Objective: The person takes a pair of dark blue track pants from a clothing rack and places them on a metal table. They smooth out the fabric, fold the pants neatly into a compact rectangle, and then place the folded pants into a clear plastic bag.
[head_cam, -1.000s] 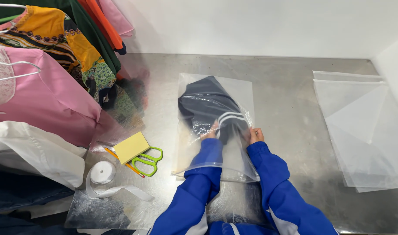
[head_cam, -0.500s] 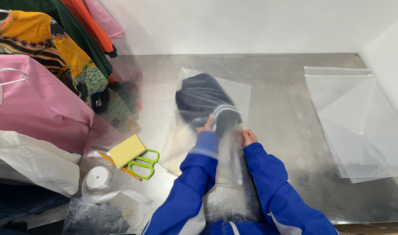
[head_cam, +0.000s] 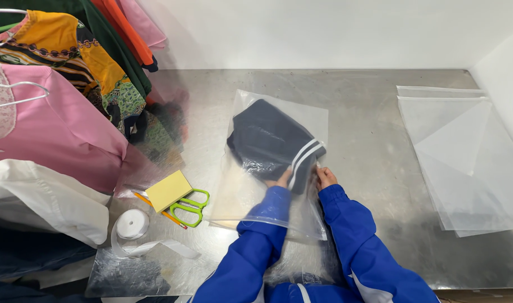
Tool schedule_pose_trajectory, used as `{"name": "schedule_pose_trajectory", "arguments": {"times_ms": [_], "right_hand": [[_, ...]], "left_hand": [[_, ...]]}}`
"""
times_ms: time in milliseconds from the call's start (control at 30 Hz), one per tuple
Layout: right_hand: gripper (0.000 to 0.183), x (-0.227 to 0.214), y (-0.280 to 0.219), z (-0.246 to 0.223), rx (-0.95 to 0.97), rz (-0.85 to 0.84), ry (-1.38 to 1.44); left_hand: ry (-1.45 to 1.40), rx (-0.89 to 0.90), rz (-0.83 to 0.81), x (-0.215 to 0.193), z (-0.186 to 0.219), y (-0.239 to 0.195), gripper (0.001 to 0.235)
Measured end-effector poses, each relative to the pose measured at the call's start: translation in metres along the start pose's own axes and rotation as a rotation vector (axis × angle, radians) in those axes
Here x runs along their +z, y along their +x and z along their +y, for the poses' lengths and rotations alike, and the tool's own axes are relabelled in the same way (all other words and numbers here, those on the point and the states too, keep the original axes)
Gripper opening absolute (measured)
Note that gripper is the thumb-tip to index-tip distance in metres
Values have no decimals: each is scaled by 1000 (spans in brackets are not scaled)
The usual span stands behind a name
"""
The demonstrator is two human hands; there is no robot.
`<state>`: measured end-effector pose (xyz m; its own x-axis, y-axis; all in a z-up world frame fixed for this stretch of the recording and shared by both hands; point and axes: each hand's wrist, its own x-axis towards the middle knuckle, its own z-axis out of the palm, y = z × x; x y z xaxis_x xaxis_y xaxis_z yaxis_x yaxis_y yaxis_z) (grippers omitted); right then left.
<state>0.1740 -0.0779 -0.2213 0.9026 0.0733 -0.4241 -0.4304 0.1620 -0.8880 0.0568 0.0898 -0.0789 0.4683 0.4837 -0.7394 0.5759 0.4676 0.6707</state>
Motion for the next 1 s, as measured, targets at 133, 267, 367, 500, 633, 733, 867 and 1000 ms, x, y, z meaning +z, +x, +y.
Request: {"name": "schedule_pose_trajectory", "arguments": {"times_ms": [133,267,367,500,633,733,867,1000], "right_hand": [[30,-9,13,11,-9,0,41],[28,-17,5,2,-1,-43,103],[26,-38,37,28,11,-26,77],[30,-34,22,7,43,-19,19],[37,-17,-9,-10,15,-10,-104],[28,-14,-28,-34,-29,50,-278],[24,-37,5,-24,-174,127,-643],[30,-26,-13,-41,-203,103,-534]], "left_hand": [[-91,-22,-3,26,4,-31,115],[-371,-256,-78,52,2,-21,107],[-449,-285,-233,51,-2,-2,98],[-383,-218,-673,17,1,8,72],[-552,-292,-568,-15,14,11,79],[-524,-214,-420,-6,19,6,85],[-524,-140,-236,36,21,33,102],[-298,-100,-191,64,39,58,103]]}}
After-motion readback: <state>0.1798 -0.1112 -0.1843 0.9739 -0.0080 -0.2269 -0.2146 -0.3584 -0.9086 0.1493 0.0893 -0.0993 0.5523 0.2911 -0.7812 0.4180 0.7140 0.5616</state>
